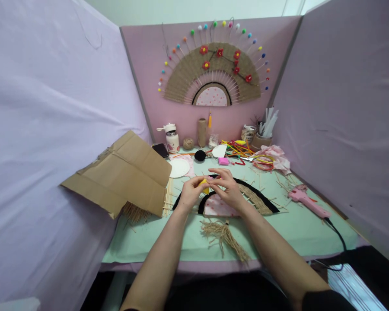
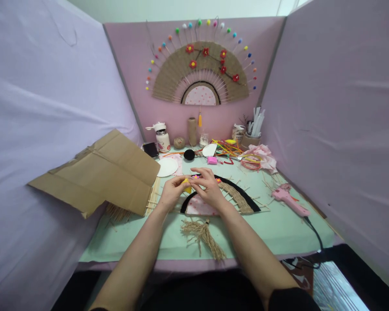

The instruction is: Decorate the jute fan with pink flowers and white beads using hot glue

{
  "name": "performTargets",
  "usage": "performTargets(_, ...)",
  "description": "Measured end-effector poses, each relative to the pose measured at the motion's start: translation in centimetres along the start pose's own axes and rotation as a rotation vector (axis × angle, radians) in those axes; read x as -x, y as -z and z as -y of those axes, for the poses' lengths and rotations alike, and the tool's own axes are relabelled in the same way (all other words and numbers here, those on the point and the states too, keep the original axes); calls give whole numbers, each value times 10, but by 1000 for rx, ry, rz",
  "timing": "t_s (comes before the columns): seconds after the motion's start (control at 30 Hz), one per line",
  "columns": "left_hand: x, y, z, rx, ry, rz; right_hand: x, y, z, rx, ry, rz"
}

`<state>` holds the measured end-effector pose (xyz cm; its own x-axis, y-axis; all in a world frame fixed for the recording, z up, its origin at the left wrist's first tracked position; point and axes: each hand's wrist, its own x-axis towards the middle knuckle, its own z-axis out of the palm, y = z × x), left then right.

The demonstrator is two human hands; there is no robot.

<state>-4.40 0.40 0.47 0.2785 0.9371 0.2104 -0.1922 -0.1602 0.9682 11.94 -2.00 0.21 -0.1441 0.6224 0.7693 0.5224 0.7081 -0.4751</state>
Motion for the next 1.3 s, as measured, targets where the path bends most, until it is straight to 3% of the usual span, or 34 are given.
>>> performTargets(0.2,-1,1,0,-11,22,22,4,-3,-1,-43,-18,-25)
performTargets(0.4,0,2,-3,17,56,66,4,-1,-3,-74,-8,55)
performTargets(0.6,-1,2,-3,45,110,5,1,1,-1,-113,-26,97)
performTargets(0.87,-1,0,-4,79,48,1,4,0,-1,-227,-205,-104)
performTargets(1.13,-1,-2,0,-27,-11,35,4,-3,1,-245,-327,-151)
performTargets(1.3,1,-2,-3,-23,52,-5,3,-1,1,-279,-354,-91)
